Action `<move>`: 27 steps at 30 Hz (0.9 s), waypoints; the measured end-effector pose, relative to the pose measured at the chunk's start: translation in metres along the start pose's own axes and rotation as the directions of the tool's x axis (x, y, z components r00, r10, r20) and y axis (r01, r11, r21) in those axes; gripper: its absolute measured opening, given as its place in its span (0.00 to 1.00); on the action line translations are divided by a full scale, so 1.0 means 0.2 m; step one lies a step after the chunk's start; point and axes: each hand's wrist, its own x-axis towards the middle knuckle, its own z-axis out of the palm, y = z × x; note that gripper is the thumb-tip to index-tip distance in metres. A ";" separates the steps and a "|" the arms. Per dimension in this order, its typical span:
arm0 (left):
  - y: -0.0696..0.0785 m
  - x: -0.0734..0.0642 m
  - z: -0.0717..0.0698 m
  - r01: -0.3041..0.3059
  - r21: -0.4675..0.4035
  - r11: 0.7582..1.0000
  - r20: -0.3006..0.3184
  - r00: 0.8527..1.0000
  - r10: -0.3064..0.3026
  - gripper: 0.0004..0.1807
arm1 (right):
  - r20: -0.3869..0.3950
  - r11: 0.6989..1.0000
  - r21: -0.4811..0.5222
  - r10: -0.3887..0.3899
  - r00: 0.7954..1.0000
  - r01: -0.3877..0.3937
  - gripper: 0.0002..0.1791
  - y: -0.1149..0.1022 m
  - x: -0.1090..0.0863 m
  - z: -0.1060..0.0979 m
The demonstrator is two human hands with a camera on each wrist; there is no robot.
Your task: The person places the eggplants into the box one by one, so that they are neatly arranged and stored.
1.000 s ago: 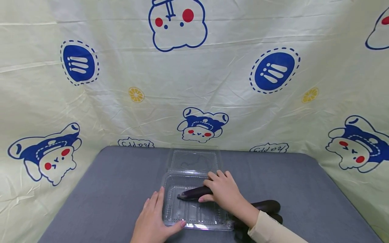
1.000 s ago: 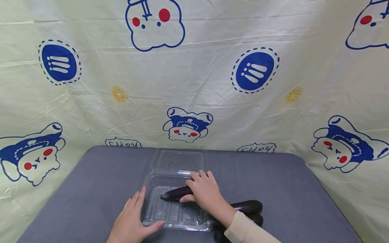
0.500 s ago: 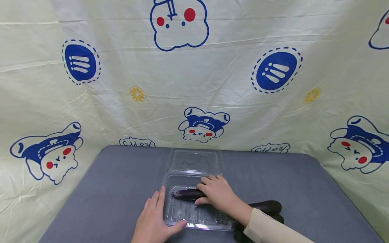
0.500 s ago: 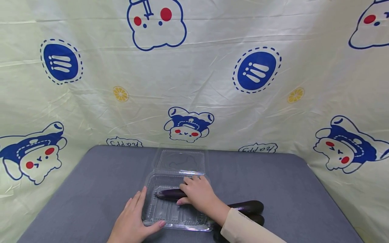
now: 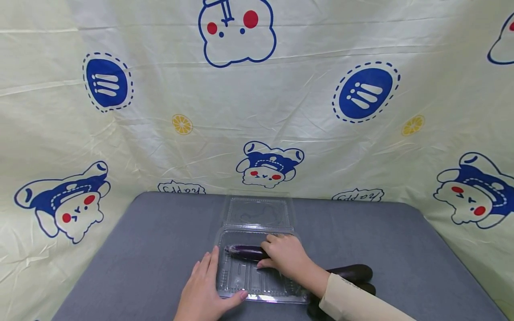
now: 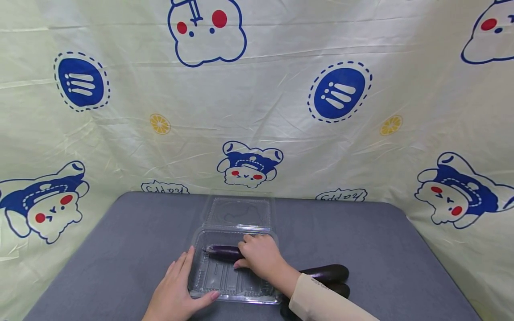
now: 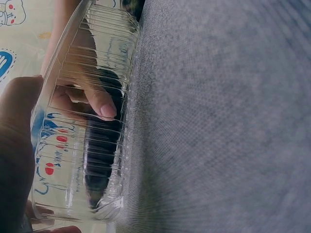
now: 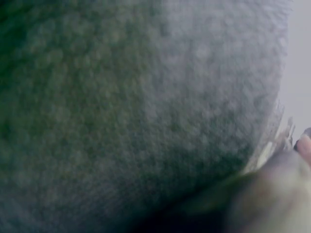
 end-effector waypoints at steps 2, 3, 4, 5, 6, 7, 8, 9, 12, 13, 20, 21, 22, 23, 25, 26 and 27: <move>0.00 0.00 0.00 -0.006 -0.002 1.000 -0.008 1.000 0.006 0.69 | -0.015 1.000 -0.021 0.003 1.000 -0.003 0.26 0.00 0.00 0.00; 0.00 0.00 0.00 -0.010 -0.004 1.000 -0.012 1.000 0.010 0.69 | -0.023 0.999 -0.033 0.005 1.000 -0.006 0.27 0.00 0.00 0.00; 0.00 0.00 0.00 -0.014 -0.006 1.000 -0.015 1.000 0.014 0.68 | -0.029 0.999 -0.045 0.007 1.000 -0.009 0.27 -0.01 0.00 0.00; 0.00 0.00 0.00 -0.017 -0.007 1.000 -0.016 1.000 0.017 0.68 | -0.035 0.998 -0.053 0.012 0.999 -0.014 0.28 -0.01 0.01 0.00; 0.00 0.00 0.00 -0.017 -0.007 1.000 -0.016 1.000 0.017 0.68 | -0.039 0.998 -0.064 0.018 0.999 -0.020 0.28 0.00 0.01 0.00; 0.00 0.00 0.00 -0.017 -0.010 1.000 -0.015 1.000 0.017 0.68 | -0.041 0.997 -0.071 0.027 0.999 -0.030 0.28 0.00 0.01 0.01; 0.00 0.00 0.00 -0.016 -0.014 1.000 -0.013 1.000 0.016 0.69 | -0.044 0.996 -0.074 0.037 0.998 -0.040 0.29 0.00 0.01 0.01; 0.00 0.00 0.01 -0.014 -0.019 1.000 -0.009 1.000 0.014 0.69 | -0.045 0.996 -0.075 0.045 0.998 -0.048 0.29 0.00 0.01 0.01; 0.00 0.00 0.01 -0.009 -0.026 1.000 -0.002 1.000 0.008 0.69 | -0.050 0.995 -0.072 0.062 0.997 -0.066 0.29 0.00 0.01 0.01; 0.00 0.00 0.01 -0.010 -0.029 1.000 -0.002 1.000 0.010 0.69 | -0.047 0.995 -0.067 0.065 0.997 -0.068 0.29 0.00 0.01 0.01; 0.00 -0.01 0.01 -0.011 -0.043 0.999 -0.003 1.000 0.011 0.69 | -0.021 0.997 -0.035 0.070 0.997 -0.070 0.28 0.01 0.01 0.00; 0.00 -0.01 0.01 -0.007 -0.050 0.999 0.002 1.000 0.007 0.69 | -0.023 0.997 -0.031 0.069 0.997 -0.070 0.27 0.01 0.00 0.00; 0.00 -0.01 0.00 0.002 -0.057 0.998 0.009 1.000 -0.002 0.70 | -0.025 0.997 -0.029 0.068 0.997 -0.068 0.27 0.01 0.00 0.00; 0.01 0.00 0.00 0.013 -0.065 0.998 0.018 1.000 -0.012 0.70 | -0.028 0.997 -0.023 0.067 0.997 -0.068 0.26 0.01 0.00 0.00; 0.01 0.00 0.00 0.040 -0.077 0.996 0.038 0.999 -0.037 0.71 | -0.030 0.998 -0.014 0.068 0.997 -0.068 0.26 0.01 -0.01 0.00; 0.01 0.00 0.00 0.056 -0.085 0.995 0.048 0.998 -0.052 0.71 | -0.030 0.998 -0.009 0.068 0.997 -0.068 0.25 0.01 -0.01 0.00; 0.01 0.00 -0.01 0.070 -0.094 0.993 0.055 0.996 -0.065 0.72 | -0.030 0.998 -0.005 0.067 0.997 -0.068 0.25 0.01 -0.01 0.00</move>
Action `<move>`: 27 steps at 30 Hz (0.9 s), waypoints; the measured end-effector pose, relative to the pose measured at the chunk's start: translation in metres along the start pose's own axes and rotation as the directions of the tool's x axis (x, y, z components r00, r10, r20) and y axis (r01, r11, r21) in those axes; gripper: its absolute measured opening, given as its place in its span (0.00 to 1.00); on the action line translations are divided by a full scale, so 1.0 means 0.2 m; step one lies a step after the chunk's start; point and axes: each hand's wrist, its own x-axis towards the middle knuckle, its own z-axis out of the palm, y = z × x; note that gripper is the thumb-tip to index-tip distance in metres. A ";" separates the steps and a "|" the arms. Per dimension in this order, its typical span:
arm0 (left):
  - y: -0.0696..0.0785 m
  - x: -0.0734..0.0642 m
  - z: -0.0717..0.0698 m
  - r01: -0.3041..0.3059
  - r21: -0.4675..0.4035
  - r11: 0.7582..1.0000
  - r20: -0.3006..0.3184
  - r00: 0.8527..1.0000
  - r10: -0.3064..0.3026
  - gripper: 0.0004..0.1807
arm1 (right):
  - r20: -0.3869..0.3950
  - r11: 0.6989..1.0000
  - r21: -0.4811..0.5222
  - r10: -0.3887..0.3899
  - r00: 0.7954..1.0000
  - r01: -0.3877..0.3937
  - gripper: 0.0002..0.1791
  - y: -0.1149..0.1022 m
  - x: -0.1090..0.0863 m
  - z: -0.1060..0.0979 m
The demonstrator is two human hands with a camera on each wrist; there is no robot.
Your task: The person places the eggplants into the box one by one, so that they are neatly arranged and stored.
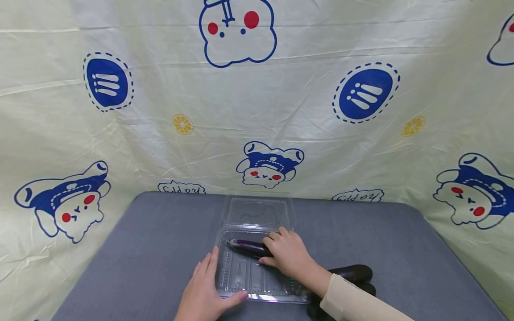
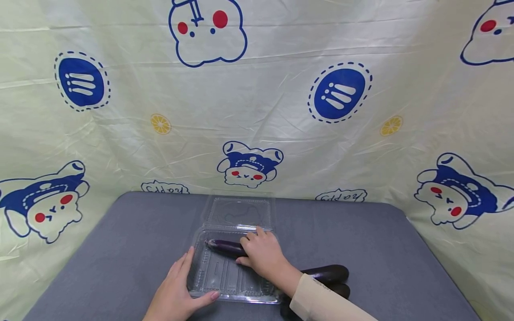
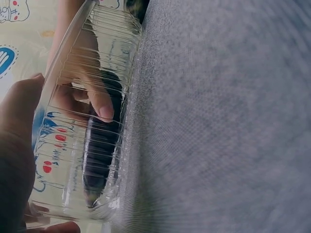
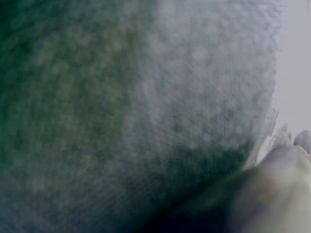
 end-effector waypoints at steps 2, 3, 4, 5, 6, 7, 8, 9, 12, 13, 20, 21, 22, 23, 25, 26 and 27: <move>0.00 0.00 0.00 0.020 -0.014 1.000 0.008 1.000 -0.020 0.72 | 0.001 1.000 0.008 0.000 1.000 0.000 0.26 0.00 0.00 0.00; 0.00 0.00 0.00 0.023 -0.017 1.000 0.007 1.000 -0.023 0.72 | 0.001 1.000 0.011 -0.001 1.000 0.001 0.26 0.00 0.00 0.00; 0.00 0.00 0.00 0.028 -0.023 0.999 0.006 1.000 -0.027 0.73 | 0.002 1.000 0.016 -0.001 1.000 0.001 0.26 0.00 -0.01 0.00; 0.00 0.00 0.00 0.026 -0.032 0.999 0.001 1.000 -0.026 0.73 | 0.002 1.000 0.019 -0.001 1.000 0.001 0.26 0.00 -0.01 0.00; 0.00 0.00 0.00 0.018 -0.035 0.999 -0.005 1.000 -0.018 0.72 | 0.003 1.000 0.023 -0.002 1.000 0.002 0.26 0.01 -0.01 -0.01; -0.01 0.00 0.01 0.011 -0.035 0.999 -0.012 1.000 -0.011 0.72 | 0.006 1.000 0.027 -0.002 1.000 0.002 0.26 0.01 -0.01 -0.01; -0.01 0.00 0.01 0.000 -0.037 0.999 -0.022 1.000 -0.001 0.72 | 0.010 1.000 0.031 -0.003 1.000 0.002 0.26 0.01 -0.01 -0.01; -0.02 -0.01 0.02 -0.011 -0.035 0.999 -0.037 0.999 0.010 0.71 | 0.015 0.999 0.033 -0.003 1.000 0.003 0.26 0.01 -0.01 -0.01; -0.04 -0.01 0.03 -0.053 -0.016 0.998 -0.088 0.995 0.052 0.70 | 0.023 0.999 0.038 -0.004 1.000 0.003 0.26 0.02 -0.02 -0.01; -0.04 -0.01 0.03 -0.066 -0.006 0.998 -0.106 0.992 0.065 0.70 | 0.025 0.999 0.038 -0.004 1.000 0.003 0.26 0.02 -0.02 -0.01; -0.05 -0.02 0.03 -0.080 -0.048 0.996 -0.109 0.991 0.075 0.70 | 0.022 0.999 0.046 -0.004 1.000 0.003 0.26 0.03 -0.03 -0.01; -0.05 -0.02 0.03 -0.069 -0.074 0.995 -0.096 0.993 0.062 0.69 | 0.023 0.999 0.048 -0.003 1.000 0.002 0.26 0.03 -0.03 -0.01; -0.04 -0.02 0.02 -0.057 -0.102 0.993 -0.081 0.996 0.049 0.69 | 0.026 0.999 0.051 -0.002 1.000 0.001 0.26 0.03 -0.03 -0.01; -0.04 -0.02 0.02 -0.044 -0.128 0.991 -0.069 0.997 0.035 0.69 | 0.030 0.999 0.051 -0.001 1.000 0.000 0.26 0.03 -0.04 -0.01; -0.04 -0.03 0.03 -0.025 -0.162 0.987 -0.054 0.998 0.017 0.68 | 0.037 0.998 0.055 0.001 0.999 -0.003 0.26 0.03 -0.04 -0.01; -0.04 -0.03 0.03 -0.022 -0.173 0.985 -0.055 0.998 0.012 0.68 | 0.042 0.998 0.056 0.003 0.999 -0.005 0.26 0.03 -0.04 -0.01; -0.04 -0.04 0.03 -0.021 -0.178 0.984 -0.058 0.998 0.011 0.68 | 0.047 0.998 0.057 0.004 0.999 -0.007 0.27 0.03 -0.04 -0.01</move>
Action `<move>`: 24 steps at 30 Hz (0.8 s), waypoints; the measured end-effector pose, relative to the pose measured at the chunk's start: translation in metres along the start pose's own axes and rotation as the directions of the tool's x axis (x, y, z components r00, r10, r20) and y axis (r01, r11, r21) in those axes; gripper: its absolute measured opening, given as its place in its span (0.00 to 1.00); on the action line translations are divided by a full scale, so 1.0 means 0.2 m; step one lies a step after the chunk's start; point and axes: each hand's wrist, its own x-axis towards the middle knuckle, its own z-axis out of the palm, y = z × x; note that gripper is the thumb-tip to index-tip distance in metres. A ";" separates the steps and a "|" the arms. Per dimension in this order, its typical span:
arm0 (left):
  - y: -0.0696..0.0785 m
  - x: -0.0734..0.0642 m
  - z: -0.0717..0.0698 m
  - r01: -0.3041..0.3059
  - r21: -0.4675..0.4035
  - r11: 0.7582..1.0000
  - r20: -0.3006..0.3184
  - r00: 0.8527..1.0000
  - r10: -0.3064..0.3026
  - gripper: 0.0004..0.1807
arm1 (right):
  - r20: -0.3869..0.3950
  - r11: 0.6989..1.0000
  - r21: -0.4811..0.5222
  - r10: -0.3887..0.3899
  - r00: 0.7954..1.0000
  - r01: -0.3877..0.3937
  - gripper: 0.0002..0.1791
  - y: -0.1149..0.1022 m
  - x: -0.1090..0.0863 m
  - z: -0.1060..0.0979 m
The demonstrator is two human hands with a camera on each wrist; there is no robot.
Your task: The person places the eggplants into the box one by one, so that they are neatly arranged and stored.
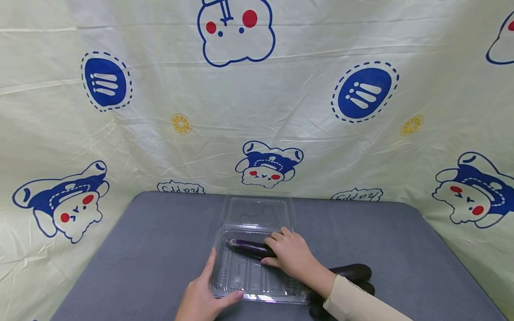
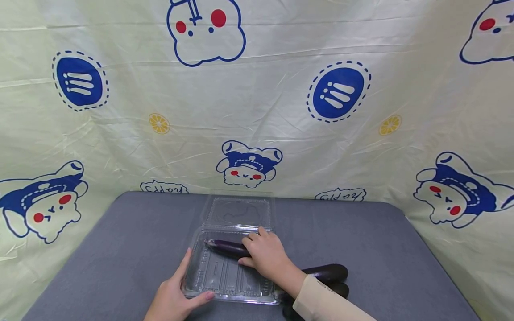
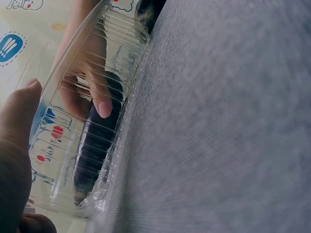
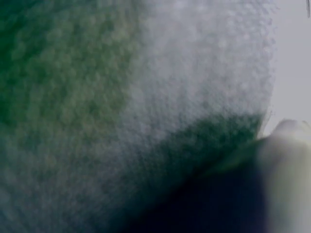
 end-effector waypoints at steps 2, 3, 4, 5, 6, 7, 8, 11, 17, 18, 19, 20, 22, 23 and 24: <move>0.00 0.00 0.00 -0.008 -0.003 1.000 -0.007 1.000 0.008 0.67 | 0.012 1.000 0.003 0.005 1.000 -0.005 0.27 0.00 0.00 0.00; -0.01 -0.01 0.00 -0.013 -0.004 1.000 -0.010 1.000 0.013 0.67 | 0.017 1.000 0.005 0.007 1.000 -0.007 0.27 0.00 0.00 0.00; -0.01 -0.01 0.00 -0.017 -0.004 1.000 -0.011 1.000 0.017 0.67 | 0.023 1.000 0.012 0.010 1.000 -0.010 0.28 0.00 0.00 -0.01; -0.01 -0.01 0.00 -0.020 -0.007 1.000 -0.010 1.000 0.020 0.67 | 0.028 1.000 0.020 0.014 1.000 -0.015 0.28 0.00 0.00 -0.01; -0.01 -0.01 0.00 -0.023 -0.007 1.000 -0.007 1.000 0.022 0.67 | 0.033 0.999 0.032 0.020 0.999 -0.022 0.28 0.00 0.00 -0.01; -0.01 -0.01 0.00 -0.023 -0.010 1.000 -0.003 1.000 0.023 0.67 | 0.035 0.999 0.045 0.025 0.999 -0.027 0.28 0.00 0.00 -0.02; -0.01 -0.01 0.00 -0.023 -0.012 1.000 0.000 1.000 0.023 0.68 | 0.035 0.998 0.060 0.031 0.999 -0.033 0.28 0.00 -0.01 -0.03; -0.01 -0.01 0.00 -0.018 -0.016 1.000 0.006 1.000 0.018 0.68 | 0.015 0.994 0.099 0.038 0.999 -0.039 0.28 0.02 -0.01 -0.06; -0.02 0.00 0.00 -0.011 -0.019 1.000 0.010 1.000 0.011 0.68 | -0.039 0.993 0.098 0.072 0.997 -0.068 0.29 0.09 -0.05 -0.16; -0.02 0.00 0.00 -0.003 -0.022 1.000 0.014 1.000 0.004 0.68 | -0.032 0.992 0.092 0.087 0.996 -0.083 0.30 0.10 -0.07 -0.18; -0.02 0.00 0.00 0.004 -0.026 1.000 0.018 1.000 -0.003 0.68 | -0.019 0.991 0.093 0.101 0.995 -0.099 0.30 0.12 -0.08 -0.19; -0.02 0.00 0.00 0.009 -0.028 1.000 0.020 1.000 -0.008 0.68 | -0.004 0.989 0.095 0.116 0.993 -0.115 0.31 0.15 -0.10 -0.21; -0.01 0.00 0.00 0.022 -0.024 0.999 0.024 0.999 -0.022 0.68 | 0.039 0.983 0.110 0.143 0.989 -0.147 0.32 0.19 -0.14 -0.23; -0.01 0.00 0.00 0.027 -0.022 0.999 0.023 0.999 -0.027 0.69 | 0.065 0.979 0.126 0.150 0.986 -0.158 0.32 0.22 -0.16 -0.24; -0.01 0.00 0.00 0.029 -0.018 0.999 0.021 0.999 -0.029 0.68 | 0.092 0.976 0.139 0.156 0.983 -0.168 0.32 0.24 -0.19 -0.25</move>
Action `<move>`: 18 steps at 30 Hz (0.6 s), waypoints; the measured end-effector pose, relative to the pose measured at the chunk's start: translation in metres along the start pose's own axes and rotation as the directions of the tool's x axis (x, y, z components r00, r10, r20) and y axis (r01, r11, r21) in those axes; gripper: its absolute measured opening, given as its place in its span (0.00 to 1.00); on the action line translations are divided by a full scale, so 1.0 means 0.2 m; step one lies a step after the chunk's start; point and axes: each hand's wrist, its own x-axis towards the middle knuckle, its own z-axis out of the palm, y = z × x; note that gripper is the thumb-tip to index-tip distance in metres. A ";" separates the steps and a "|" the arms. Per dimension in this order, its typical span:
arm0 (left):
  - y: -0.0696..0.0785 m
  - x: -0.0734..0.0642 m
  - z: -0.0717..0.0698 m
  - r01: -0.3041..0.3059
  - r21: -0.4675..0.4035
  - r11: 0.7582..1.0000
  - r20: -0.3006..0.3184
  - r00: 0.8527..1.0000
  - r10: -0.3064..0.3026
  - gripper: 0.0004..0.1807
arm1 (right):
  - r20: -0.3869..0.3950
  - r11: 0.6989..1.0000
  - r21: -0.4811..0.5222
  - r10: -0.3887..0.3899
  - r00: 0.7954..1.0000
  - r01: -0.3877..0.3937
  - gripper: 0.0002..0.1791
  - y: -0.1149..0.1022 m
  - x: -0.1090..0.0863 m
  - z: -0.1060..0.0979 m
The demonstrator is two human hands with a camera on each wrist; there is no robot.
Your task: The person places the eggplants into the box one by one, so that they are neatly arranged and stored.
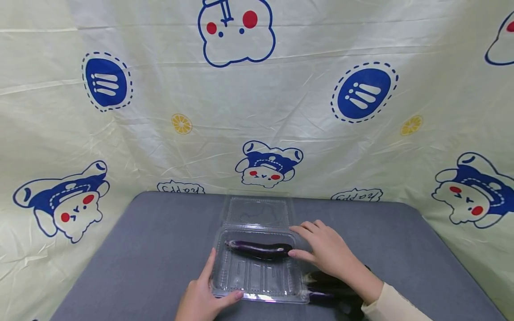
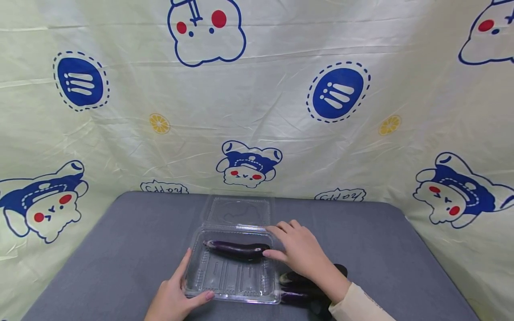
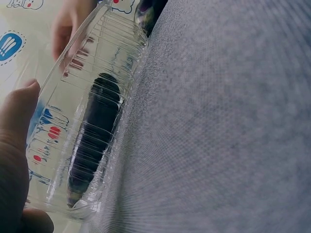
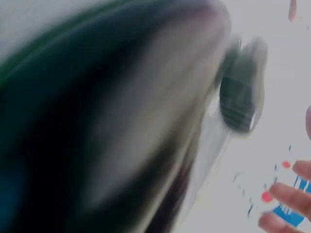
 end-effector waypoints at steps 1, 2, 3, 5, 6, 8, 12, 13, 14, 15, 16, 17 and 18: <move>0.00 0.00 0.00 0.000 0.007 1.000 -0.003 1.000 0.000 0.68 | 0.029 1.000 0.019 0.007 1.000 -0.007 0.33 0.03 -0.02 -0.01; 0.00 0.00 0.00 0.001 0.013 1.000 -0.006 1.000 -0.001 0.68 | 0.058 0.999 0.035 0.010 0.998 -0.012 0.33 0.05 -0.04 -0.01; 0.00 0.00 0.00 0.003 0.019 1.000 -0.007 1.000 -0.003 0.68 | 0.090 0.998 0.053 0.015 0.996 -0.019 0.34 0.08 -0.06 -0.02; 0.00 0.00 0.00 0.005 0.028 1.000 -0.008 1.000 -0.005 0.68 | 0.145 0.996 0.085 0.012 0.989 -0.024 0.34 0.13 -0.10 -0.03; 0.00 0.00 0.00 0.006 0.032 0.999 -0.008 1.000 -0.006 0.68 | 0.171 0.995 0.095 0.014 0.985 -0.031 0.34 0.16 -0.12 -0.03; -0.01 0.00 0.00 0.005 0.037 0.999 -0.008 1.000 -0.005 0.68 | 0.213 0.993 0.114 0.016 0.977 -0.042 0.34 0.20 -0.16 -0.03; 0.00 0.00 0.00 0.008 0.044 0.999 -0.004 1.000 -0.008 0.68 | 0.248 0.992 0.119 0.006 0.969 -0.037 0.35 0.28 -0.22 -0.01; 0.00 0.00 0.00 0.008 0.045 0.999 -0.003 1.000 -0.008 0.68 | 0.249 0.992 0.121 0.002 0.969 -0.033 0.36 0.30 -0.23 -0.01; 0.00 0.00 0.00 0.008 0.046 0.999 -0.002 1.000 -0.008 0.68 | 0.248 0.992 0.123 -0.003 0.969 -0.029 0.36 0.32 -0.25 -0.01; 0.00 0.00 0.00 0.008 0.047 0.999 -0.001 1.000 -0.008 0.68 | 0.248 0.991 0.130 -0.009 0.969 -0.024 0.37 0.33 -0.26 -0.01; 0.00 0.00 0.00 0.009 0.049 0.999 -0.001 1.000 -0.009 0.69 | 0.247 0.990 0.141 -0.014 0.969 -0.022 0.37 0.35 -0.27 0.00; 0.00 0.00 0.00 0.010 0.051 0.999 -0.001 1.000 -0.010 0.69 | 0.247 0.988 0.152 -0.018 0.969 -0.020 0.36 0.36 -0.28 0.00; 0.00 0.00 0.00 0.010 0.055 0.998 -0.002 1.000 -0.010 0.69 | 0.251 0.986 0.165 -0.018 0.968 -0.024 0.36 0.37 -0.29 0.00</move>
